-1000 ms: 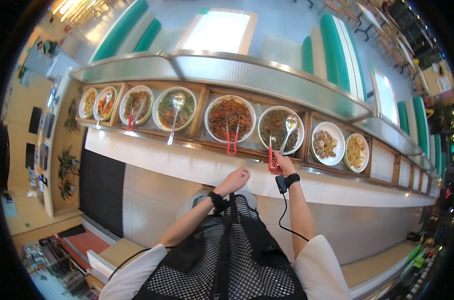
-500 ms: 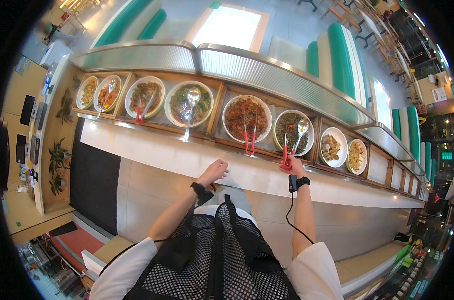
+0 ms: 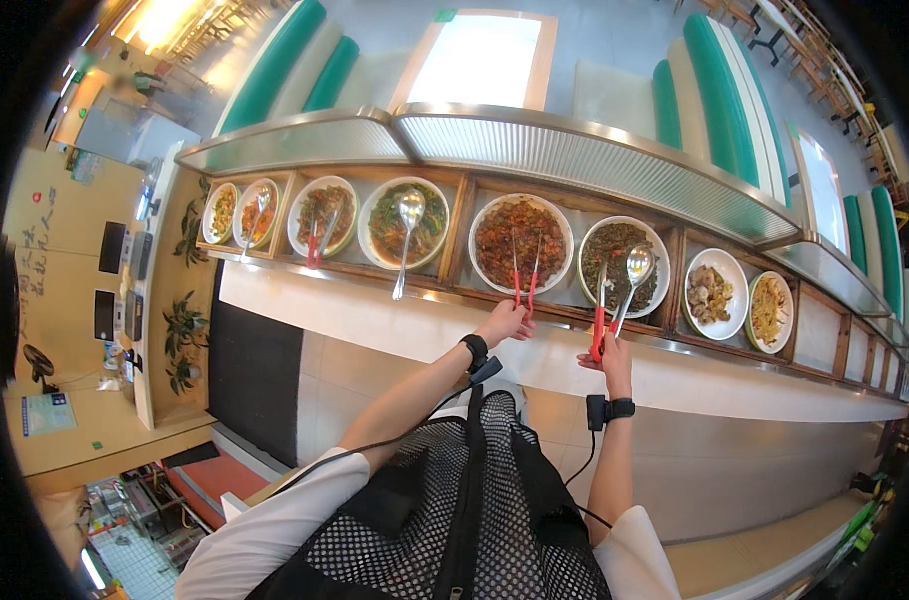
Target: Moving bowls of prepared food and serving utensils from a counter to a buffet display line.
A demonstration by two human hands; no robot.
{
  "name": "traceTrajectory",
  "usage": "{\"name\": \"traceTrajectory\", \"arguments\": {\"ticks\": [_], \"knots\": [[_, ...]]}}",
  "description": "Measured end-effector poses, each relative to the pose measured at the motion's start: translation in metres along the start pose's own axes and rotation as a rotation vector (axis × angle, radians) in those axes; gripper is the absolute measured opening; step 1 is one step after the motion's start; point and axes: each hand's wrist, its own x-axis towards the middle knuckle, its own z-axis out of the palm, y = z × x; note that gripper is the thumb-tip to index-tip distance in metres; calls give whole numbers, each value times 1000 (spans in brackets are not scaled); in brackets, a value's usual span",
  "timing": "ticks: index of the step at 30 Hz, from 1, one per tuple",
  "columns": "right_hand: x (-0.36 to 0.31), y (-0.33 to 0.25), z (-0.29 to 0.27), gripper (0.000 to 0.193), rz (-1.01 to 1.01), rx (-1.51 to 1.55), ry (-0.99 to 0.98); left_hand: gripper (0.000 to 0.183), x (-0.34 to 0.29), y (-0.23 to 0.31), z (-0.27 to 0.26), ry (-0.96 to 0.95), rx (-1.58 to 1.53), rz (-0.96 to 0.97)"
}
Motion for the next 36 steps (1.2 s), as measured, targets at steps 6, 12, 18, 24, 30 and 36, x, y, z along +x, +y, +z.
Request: {"name": "traceTrajectory", "arguments": {"ticks": [6,12,18,24,30,36], "knots": [[-36,-1,31,37,-23,12,-33,26,-17,-1,-23,27,27,40],[-24,22,99,36,-42,75,-170,29,-58,-2,-22,23,15,118],[-21,7,166,32,-130,-58,-277,33,-87,-10,-25,-7,11,193],[-30,16,229,33,-198,-201,-309,33,-126,-11,-72,30,29,284],[-125,1,331,36,-358,-250,-362,34,-212,-18,-148,19,135,398],[-104,64,439,32,-341,-384,-413,38,-250,-66,-263,229,-32,464]]}}
